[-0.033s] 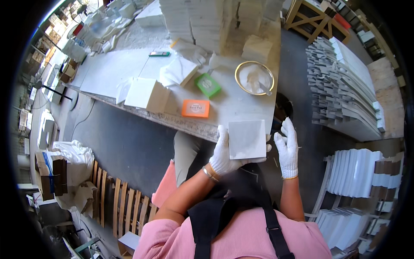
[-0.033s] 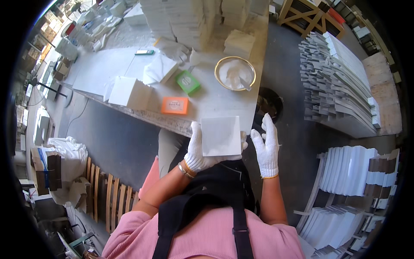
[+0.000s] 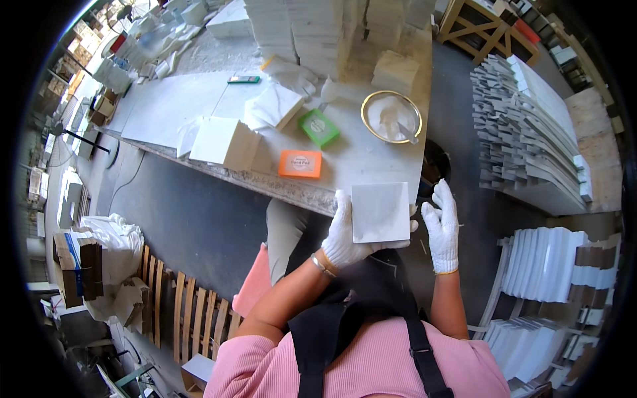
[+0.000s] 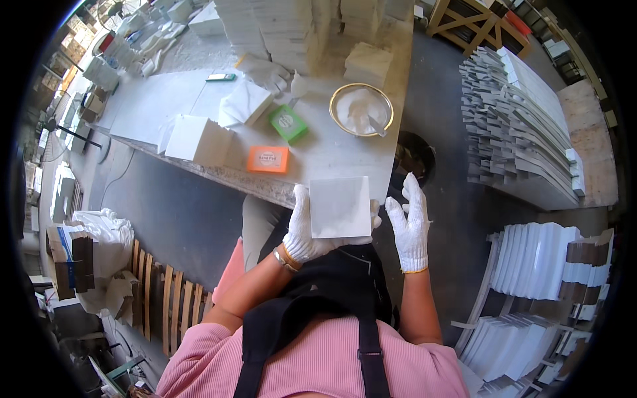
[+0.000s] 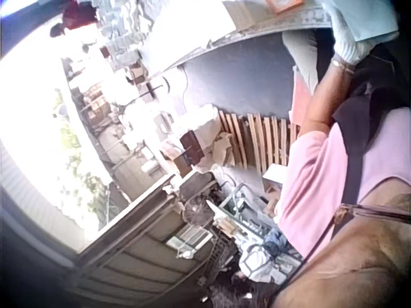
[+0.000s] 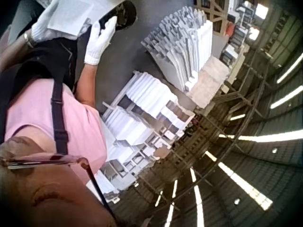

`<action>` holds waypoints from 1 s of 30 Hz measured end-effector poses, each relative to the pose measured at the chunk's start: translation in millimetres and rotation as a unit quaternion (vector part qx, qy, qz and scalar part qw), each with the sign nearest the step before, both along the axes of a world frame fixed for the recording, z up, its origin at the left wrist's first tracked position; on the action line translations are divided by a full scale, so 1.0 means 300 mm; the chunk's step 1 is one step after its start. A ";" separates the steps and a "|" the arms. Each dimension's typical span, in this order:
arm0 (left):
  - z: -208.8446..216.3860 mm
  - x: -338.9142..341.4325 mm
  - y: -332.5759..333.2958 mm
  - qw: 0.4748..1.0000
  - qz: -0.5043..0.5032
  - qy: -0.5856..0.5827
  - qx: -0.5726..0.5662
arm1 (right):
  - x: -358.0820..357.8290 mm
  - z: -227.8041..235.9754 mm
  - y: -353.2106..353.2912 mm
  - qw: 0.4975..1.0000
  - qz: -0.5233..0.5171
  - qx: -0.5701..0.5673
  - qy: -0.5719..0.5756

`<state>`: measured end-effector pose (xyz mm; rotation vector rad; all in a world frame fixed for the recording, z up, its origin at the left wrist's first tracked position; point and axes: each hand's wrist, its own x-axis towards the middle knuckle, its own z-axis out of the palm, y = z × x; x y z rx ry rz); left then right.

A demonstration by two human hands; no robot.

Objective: The person smooths the edges of white ceramic tiles using a metal scraper and a green sanding block. They repeatedly scrape and sand the tile edges, then inspect the finished edges before stacking the tiles.

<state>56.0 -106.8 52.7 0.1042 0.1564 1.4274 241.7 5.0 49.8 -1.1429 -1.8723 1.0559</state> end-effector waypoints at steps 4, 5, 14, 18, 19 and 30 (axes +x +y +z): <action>0.010 0.009 -0.001 1.000 0.012 -0.006 -0.013 | -0.006 0.011 -0.015 1.000 0.012 -0.012 -0.025; 0.008 0.007 0.003 1.000 0.013 -0.009 -0.011 | -0.012 0.014 -0.010 0.999 0.017 -0.009 -0.033; 0.031 0.000 0.018 0.999 0.031 -0.013 -0.013 | -0.026 -0.013 0.022 0.998 0.053 0.003 -0.019; 0.014 -0.015 0.016 0.999 0.006 -0.020 0.047 | -0.041 0.015 0.018 0.999 0.051 -0.001 -0.005; 0.010 -0.015 0.016 0.997 -0.002 -0.030 0.066 | -0.044 0.031 0.016 0.999 0.048 -0.005 0.004; -0.045 0.028 -0.015 0.999 0.011 0.051 -0.013 | -0.221 0.254 -0.029 0.971 0.091 0.213 -0.065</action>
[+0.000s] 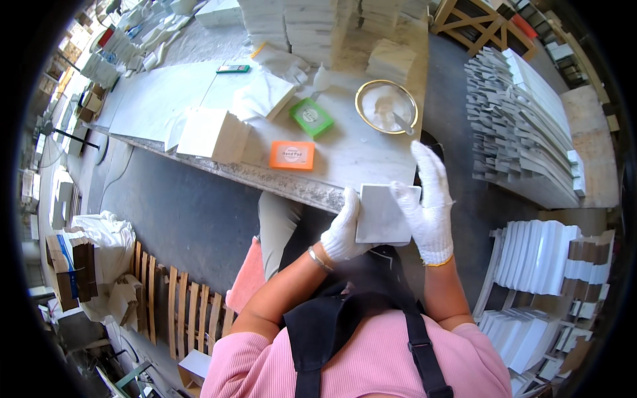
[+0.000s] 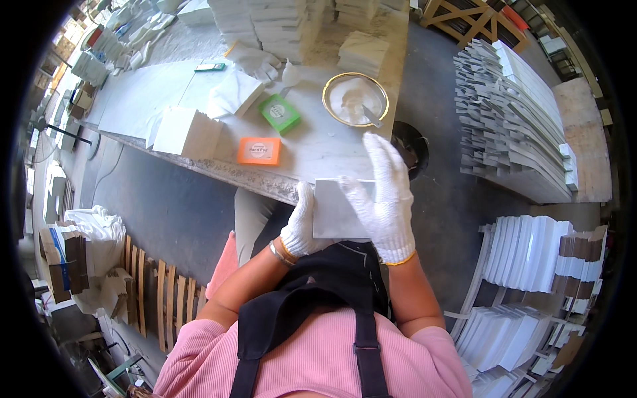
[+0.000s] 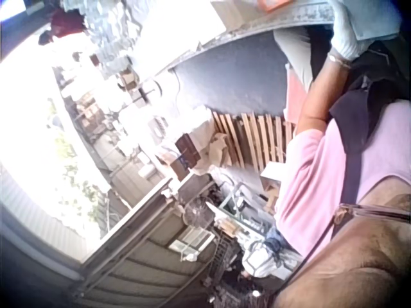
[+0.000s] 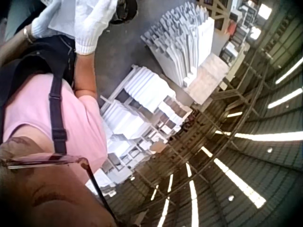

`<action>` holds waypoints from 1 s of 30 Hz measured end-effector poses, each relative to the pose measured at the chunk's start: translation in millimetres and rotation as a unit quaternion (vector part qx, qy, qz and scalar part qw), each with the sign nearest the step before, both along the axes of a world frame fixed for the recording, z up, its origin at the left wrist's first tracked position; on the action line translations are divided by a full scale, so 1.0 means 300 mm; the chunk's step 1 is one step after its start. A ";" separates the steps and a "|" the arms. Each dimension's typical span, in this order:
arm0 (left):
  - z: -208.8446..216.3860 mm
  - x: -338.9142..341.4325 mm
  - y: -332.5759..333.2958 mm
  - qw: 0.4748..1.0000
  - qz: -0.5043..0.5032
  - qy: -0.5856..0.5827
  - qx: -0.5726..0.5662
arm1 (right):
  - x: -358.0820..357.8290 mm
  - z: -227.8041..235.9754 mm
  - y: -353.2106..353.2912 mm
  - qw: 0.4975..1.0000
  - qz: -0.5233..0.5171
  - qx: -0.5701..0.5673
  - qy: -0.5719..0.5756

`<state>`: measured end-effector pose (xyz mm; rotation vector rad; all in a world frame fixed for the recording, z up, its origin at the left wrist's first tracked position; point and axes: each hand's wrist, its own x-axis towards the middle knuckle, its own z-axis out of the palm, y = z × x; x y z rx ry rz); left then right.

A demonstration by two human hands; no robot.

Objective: The person smooths the edges of white ceramic tiles using a metal scraper and a green sanding block. They repeatedly scrape and sand the tile edges, then inspect the finished edges before stacking the tiles.

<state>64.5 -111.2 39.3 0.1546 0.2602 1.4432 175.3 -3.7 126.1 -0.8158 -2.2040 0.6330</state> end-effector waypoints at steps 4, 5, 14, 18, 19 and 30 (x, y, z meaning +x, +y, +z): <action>-0.004 -0.004 -0.018 0.998 -0.003 0.052 0.028 | -0.046 -0.022 -0.011 0.996 0.006 0.071 -0.051; -0.013 0.000 -0.022 0.998 -0.002 0.051 0.021 | -0.047 -0.031 -0.013 0.994 0.000 0.085 -0.062; -0.016 0.009 -0.028 0.999 -0.008 0.036 0.013 | 0.013 -0.040 -0.011 0.996 -0.058 0.049 -0.054; 0.036 -0.004 -0.019 0.999 -0.014 0.006 0.032 | 0.063 -0.035 0.011 0.995 -0.074 0.049 -0.044; 0.056 -0.009 -0.015 0.999 -0.019 -0.002 0.043 | 0.077 -0.024 0.008 0.996 -0.074 0.022 -0.042; 0.095 -0.007 -0.007 0.985 -0.073 -0.132 0.083 | 0.117 0.013 -0.018 0.984 -0.008 -0.175 0.031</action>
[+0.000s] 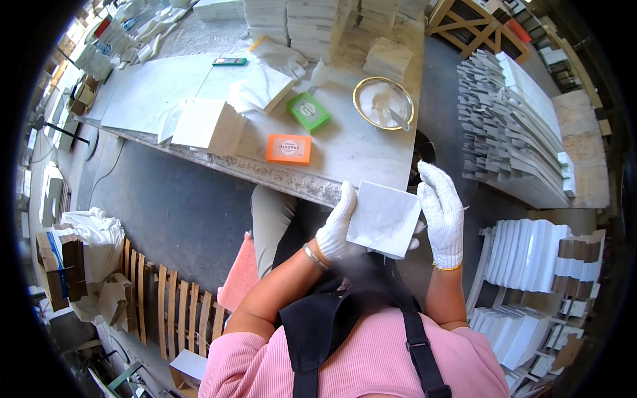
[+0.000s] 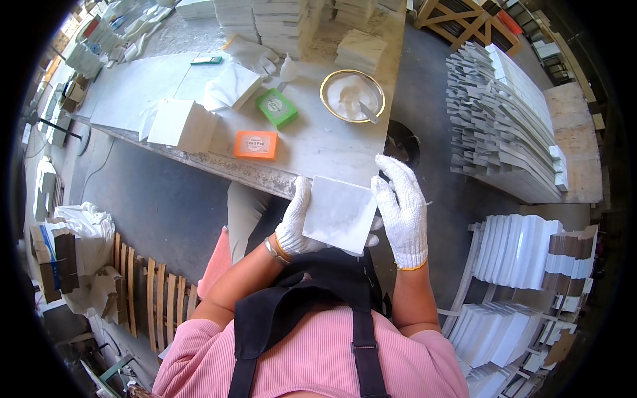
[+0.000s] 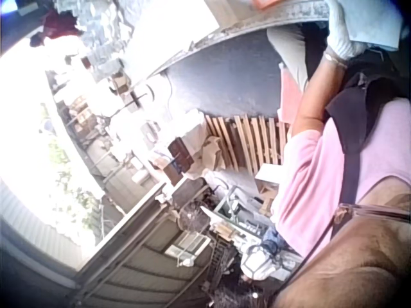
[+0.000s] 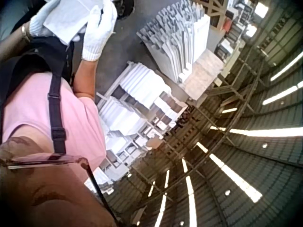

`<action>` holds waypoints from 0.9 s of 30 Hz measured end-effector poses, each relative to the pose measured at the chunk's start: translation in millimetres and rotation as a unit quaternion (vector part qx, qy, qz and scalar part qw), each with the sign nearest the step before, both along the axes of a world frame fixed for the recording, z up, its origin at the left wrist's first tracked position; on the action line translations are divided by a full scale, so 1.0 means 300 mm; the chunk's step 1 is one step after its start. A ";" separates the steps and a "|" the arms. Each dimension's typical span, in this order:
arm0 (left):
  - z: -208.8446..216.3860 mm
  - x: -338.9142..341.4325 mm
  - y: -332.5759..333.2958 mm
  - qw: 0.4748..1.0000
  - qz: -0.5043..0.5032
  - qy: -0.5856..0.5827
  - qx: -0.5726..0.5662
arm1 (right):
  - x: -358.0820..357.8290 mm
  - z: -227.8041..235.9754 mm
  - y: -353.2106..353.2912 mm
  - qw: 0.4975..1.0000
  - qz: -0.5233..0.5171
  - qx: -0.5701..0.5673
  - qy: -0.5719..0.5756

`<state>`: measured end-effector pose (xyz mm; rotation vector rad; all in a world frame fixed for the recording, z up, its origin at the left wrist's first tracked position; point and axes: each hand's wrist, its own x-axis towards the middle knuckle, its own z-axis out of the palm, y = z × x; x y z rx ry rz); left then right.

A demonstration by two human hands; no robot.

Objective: The person smooths the edges of white ceramic tiles using a metal scraper and a green sanding block. They repeatedly scrape and sand the tile edges, then inspect the finished edges before stacking the tiles.

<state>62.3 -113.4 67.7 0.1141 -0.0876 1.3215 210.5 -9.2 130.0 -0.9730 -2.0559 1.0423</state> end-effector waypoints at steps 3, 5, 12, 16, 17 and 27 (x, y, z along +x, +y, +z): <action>0.002 0.000 -0.007 1.000 0.006 0.014 -0.016 | 0.007 -0.006 0.005 0.999 0.034 0.029 -0.013; -0.003 -0.002 -0.013 0.999 0.004 0.032 -0.035 | 0.009 -0.007 0.009 0.995 0.066 0.046 -0.050; -0.106 -0.036 -0.057 0.991 -0.026 0.062 -0.120 | 0.018 -0.042 -0.021 0.986 0.064 -0.153 -0.020; -0.122 -0.070 -0.090 0.989 0.003 0.096 -0.112 | 0.047 -0.099 -0.027 0.971 -0.001 -0.238 0.022; -0.128 -0.082 -0.101 0.996 0.026 0.056 -0.070 | 0.050 -0.122 -0.030 0.968 -0.001 -0.248 0.044; -0.170 -0.098 -0.115 0.904 0.212 0.321 -0.187 | 0.035 -0.101 -0.091 0.965 0.041 -0.257 -0.033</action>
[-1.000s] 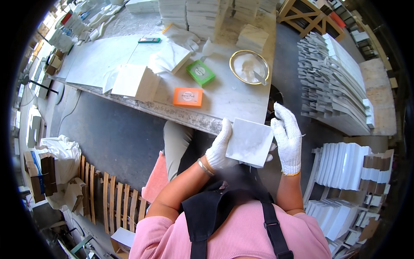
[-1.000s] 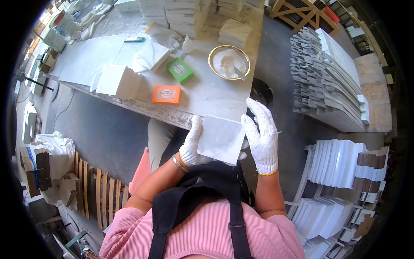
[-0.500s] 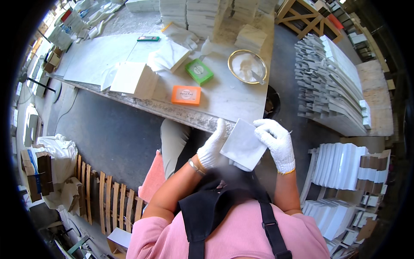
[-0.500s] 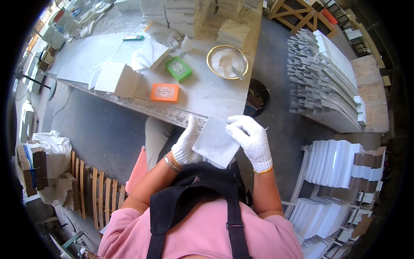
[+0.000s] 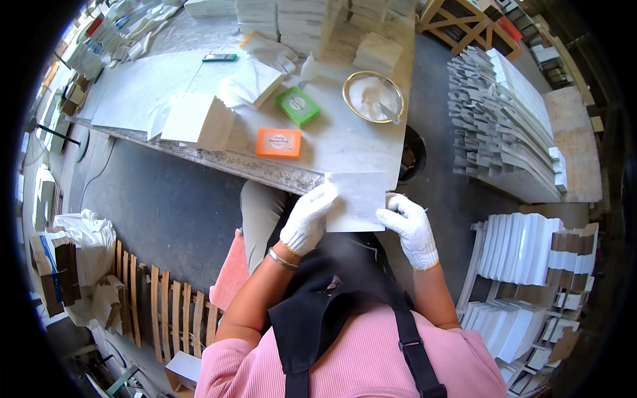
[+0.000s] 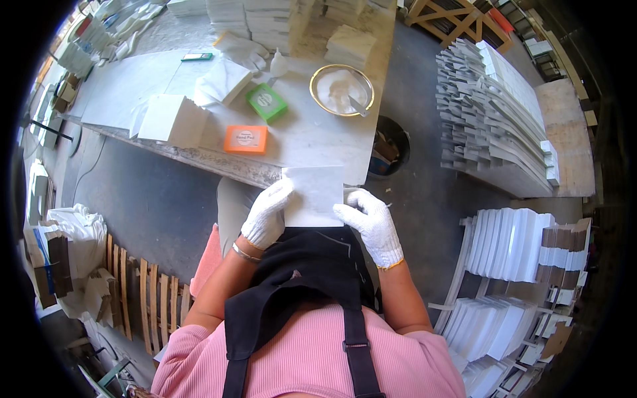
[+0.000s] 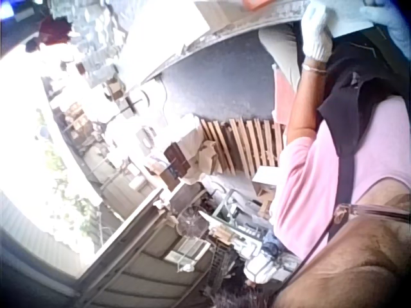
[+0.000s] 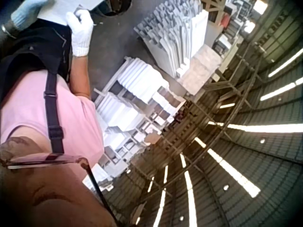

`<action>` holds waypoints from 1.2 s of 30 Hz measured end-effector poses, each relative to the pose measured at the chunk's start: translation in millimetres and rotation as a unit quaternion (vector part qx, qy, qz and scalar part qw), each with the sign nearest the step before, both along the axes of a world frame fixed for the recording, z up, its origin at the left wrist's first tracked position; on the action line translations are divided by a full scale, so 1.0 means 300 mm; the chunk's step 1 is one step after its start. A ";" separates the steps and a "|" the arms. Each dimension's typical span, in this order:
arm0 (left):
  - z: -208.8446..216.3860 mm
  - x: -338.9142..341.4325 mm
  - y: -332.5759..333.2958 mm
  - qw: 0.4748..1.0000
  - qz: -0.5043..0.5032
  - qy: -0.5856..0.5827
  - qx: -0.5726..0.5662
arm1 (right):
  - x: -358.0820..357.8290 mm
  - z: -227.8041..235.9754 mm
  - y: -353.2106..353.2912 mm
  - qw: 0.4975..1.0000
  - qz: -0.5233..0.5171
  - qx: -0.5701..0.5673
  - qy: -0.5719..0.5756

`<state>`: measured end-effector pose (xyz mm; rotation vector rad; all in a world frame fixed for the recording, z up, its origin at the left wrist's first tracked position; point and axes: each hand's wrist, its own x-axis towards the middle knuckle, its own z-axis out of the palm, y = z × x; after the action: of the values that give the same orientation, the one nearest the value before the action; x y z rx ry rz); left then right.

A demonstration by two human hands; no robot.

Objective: The person smooths the edges of white ceramic tiles using a metal scraper and a green sanding block. They repeatedly scrape and sand the tile edges, then inspect the finished edges before stacking the tiles.

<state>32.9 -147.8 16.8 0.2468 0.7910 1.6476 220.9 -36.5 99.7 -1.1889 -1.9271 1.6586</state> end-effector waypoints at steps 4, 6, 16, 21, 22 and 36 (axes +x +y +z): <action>0.012 0.001 0.000 1.000 0.001 0.016 -0.009 | 0.013 -0.025 0.007 1.000 0.015 0.006 0.006; 0.027 0.000 -0.002 1.000 0.000 0.009 -0.015 | 0.016 -0.027 0.010 1.000 0.017 0.002 -0.001; 0.017 0.000 0.005 1.000 0.003 0.003 -0.021 | 0.021 -0.027 0.020 0.999 0.030 0.007 -0.010; 0.033 -0.006 0.005 0.999 -0.023 0.034 -0.015 | 0.022 -0.050 0.052 1.000 0.024 0.009 -0.005; 0.036 -0.008 0.005 0.998 -0.035 0.048 -0.018 | 0.021 -0.063 0.060 1.000 0.012 0.003 0.015; -0.012 0.005 -0.006 0.996 -0.025 0.081 -0.010 | -0.005 -0.049 0.130 0.988 -0.103 -0.038 0.108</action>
<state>34.4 -149.6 13.3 0.3872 0.9150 1.5865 219.4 2.6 84.9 -1.1414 -1.5693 1.6860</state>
